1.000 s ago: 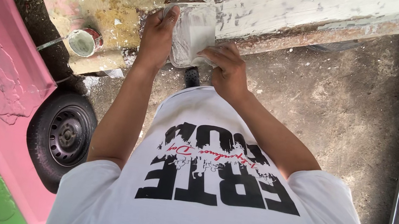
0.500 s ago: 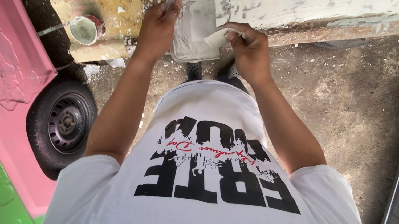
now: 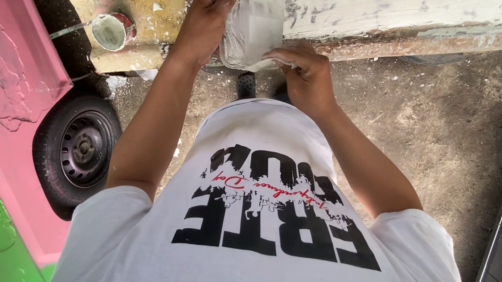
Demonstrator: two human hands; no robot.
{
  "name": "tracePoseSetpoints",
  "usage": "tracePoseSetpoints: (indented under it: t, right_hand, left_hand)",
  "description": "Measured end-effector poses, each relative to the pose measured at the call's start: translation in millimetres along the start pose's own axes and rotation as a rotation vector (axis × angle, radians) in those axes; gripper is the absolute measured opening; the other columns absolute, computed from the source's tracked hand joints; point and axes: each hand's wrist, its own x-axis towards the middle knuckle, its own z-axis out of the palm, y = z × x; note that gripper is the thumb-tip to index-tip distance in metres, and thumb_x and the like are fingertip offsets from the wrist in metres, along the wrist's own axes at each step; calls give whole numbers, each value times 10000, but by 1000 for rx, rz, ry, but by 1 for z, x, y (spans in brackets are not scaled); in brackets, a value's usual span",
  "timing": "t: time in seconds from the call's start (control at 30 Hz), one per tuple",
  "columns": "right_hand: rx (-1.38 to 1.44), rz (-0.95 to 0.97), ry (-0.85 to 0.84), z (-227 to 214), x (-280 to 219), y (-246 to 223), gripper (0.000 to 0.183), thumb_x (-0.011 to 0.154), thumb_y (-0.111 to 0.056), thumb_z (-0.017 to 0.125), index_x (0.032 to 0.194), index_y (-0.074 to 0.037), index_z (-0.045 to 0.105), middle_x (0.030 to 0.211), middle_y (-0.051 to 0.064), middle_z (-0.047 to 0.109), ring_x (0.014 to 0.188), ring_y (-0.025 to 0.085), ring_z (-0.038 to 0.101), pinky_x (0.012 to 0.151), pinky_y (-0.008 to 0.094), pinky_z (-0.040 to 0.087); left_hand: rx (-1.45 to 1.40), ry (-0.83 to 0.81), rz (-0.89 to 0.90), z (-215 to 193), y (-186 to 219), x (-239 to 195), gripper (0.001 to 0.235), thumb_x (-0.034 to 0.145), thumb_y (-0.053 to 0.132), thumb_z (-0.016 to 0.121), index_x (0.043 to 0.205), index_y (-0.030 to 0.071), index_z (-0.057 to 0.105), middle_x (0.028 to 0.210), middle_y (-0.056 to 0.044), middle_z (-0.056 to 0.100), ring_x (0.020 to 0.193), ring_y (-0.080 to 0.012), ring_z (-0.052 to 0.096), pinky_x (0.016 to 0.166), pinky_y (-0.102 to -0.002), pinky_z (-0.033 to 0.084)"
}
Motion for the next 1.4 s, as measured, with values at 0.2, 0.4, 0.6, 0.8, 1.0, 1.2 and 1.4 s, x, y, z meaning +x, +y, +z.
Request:
tracePoseSetpoints:
  t: [0.2,0.4,0.6,0.8,1.0,1.2,1.4]
  right_hand:
    - [11,40,65,-19,-5,28,338,955,156,615,1132,-93,761,1088,83,761,958,163,686,837,297,593]
    - [311,299,339,-26,-7,31,185,1058,-6,653,1231,6,719,957,64,747,778,58,607,693,214,492]
    - [162,444,471,-6,-9,28,222,1023,-45,665,1228,12,731,826,53,736,613,40,559,529,189,428]
    - [311,362,504,30,-8,16,220,1027,-74,652,1215,15,723,880,39,753,636,37,571,544,197,459]
    - [750,440,551,49,-19,21,169,1035,-78,684,1168,24,703,891,32,717,702,55,563,612,207,442]
    - [700,612,648,31,-46,92,89,993,-71,662,1042,-15,712,829,27,702,656,62,551,566,207,436]
    - [-220,703,684,21,-63,168,286,1049,-118,748,850,53,636,730,60,594,643,127,516,563,287,463]
  left_hand:
    - [-72,23,13,-12,-10,8,323,1079,316,621,973,22,704,876,29,656,804,-68,514,769,-262,468]
    - [-22,119,90,-6,4,2,349,1091,326,577,906,43,663,826,37,624,771,-71,477,743,-271,444]
    - [224,297,154,10,13,-10,499,1137,409,513,777,65,491,669,35,365,662,-96,261,615,-316,284]
    - [47,366,228,31,10,-11,448,1115,409,506,880,54,646,727,22,524,678,-74,385,637,-305,378]
    - [-160,510,237,27,-11,-16,424,1064,432,497,929,51,627,780,-29,681,662,-107,669,579,-302,550]
    - [-135,543,384,-19,-44,-38,440,1180,432,548,1255,4,624,1100,-102,698,925,-155,687,759,-354,566]
    - [-265,597,149,-28,-53,-59,457,1085,433,544,1264,14,592,1126,-109,689,880,-159,714,631,-331,606]
